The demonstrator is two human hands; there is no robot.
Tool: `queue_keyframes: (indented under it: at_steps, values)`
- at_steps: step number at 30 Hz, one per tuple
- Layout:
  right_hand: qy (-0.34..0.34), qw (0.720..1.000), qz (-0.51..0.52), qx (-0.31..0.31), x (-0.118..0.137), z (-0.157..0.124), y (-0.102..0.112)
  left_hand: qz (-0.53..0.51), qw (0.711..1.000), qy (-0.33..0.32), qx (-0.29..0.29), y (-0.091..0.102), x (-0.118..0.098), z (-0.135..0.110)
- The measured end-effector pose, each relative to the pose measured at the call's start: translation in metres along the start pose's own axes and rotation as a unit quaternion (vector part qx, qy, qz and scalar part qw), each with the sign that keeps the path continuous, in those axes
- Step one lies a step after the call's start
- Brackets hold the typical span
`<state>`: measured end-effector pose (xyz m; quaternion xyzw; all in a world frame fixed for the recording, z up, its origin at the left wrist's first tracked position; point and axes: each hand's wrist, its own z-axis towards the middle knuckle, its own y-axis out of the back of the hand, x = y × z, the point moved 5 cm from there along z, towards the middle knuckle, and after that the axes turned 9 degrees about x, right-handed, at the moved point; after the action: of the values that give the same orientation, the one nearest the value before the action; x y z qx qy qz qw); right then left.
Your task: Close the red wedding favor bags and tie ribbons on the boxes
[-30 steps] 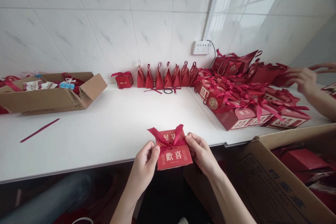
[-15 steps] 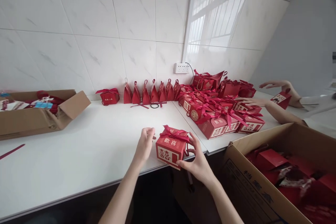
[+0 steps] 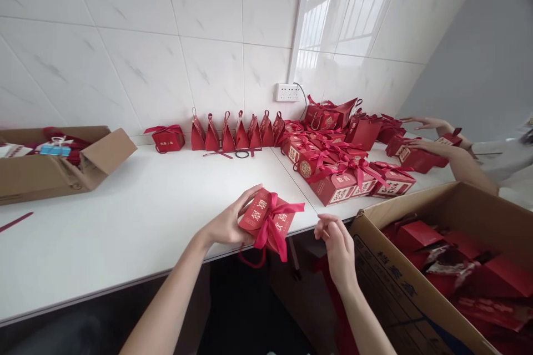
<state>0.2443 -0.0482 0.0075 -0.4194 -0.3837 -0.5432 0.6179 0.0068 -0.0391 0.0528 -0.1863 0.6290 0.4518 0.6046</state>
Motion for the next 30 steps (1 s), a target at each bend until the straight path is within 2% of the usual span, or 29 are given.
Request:
queue_keyframes:
  at_steps: [2, 6, 10, 12, 13, 14, 17, 18, 20, 22, 24, 26, 28, 30]
  values:
    - [-0.057, 0.998, 0.005, 0.017, -0.004, 0.007, 0.001, 0.02, 0.998, 0.003, 0.055, 0.002, -0.012, 0.001]
    - [-0.143, 0.976, 0.081, 0.141, -0.009, 0.005, -0.023, 0.009, 0.994, -0.004, 0.106, -0.001, -0.032, 0.01]
    - [-0.195, 0.914, 0.188, 0.3, 0.001, -0.003, -0.047, -0.009, 0.99, -0.021, 0.14, -0.003, -0.042, 0.008]
    - [-0.2, 0.888, 0.22, 0.35, 0.003, -0.003, -0.055, -0.015, 0.99, -0.02, 0.138, -0.002, -0.038, 0.002]
    - [-0.2, 0.883, 0.235, 0.353, 0.002, -0.001, -0.059, -0.022, 0.993, -0.01, 0.117, -0.001, -0.032, -0.001]
    - [-0.199, 0.885, 0.248, 0.341, -0.001, 0.003, -0.063, -0.037, 0.997, 0.004, 0.072, 0.003, -0.024, -0.006]
    - [-0.189, 0.92, 0.232, 0.254, -0.017, 0.018, -0.076, -0.072, 0.99, 0.013, -0.12, 0.012, 0.005, -0.024]
    - [-0.182, 0.934, 0.197, 0.234, -0.022, 0.022, -0.082, -0.065, 0.986, 0.015, -0.151, 0.011, 0.014, -0.03]
    - [-0.167, 0.956, 0.094, 0.222, -0.027, 0.027, -0.095, -0.031, 0.983, 0.046, -0.174, 0.003, 0.031, -0.043]
    - [-0.154, 0.959, -0.011, 0.236, -0.029, 0.029, -0.106, -0.002, 0.973, 0.077, -0.22, -0.001, 0.044, -0.057]
    - [-0.142, 0.955, -0.081, 0.248, -0.031, 0.029, -0.111, 0.028, 0.951, 0.082, -0.297, 0.003, 0.051, -0.074]
    - [-0.117, 0.956, -0.116, 0.242, -0.034, 0.029, -0.111, 0.077, 0.925, 0.074, -0.365, 0.016, 0.052, -0.091]
    - [-0.078, 0.962, -0.126, 0.229, -0.041, 0.028, -0.108, 0.152, 0.896, 0.088, -0.409, 0.035, 0.05, -0.108]
    - [-0.041, 0.968, -0.125, 0.212, -0.05, 0.025, -0.105, 0.225, 0.857, 0.144, -0.44, 0.06, 0.044, -0.124]
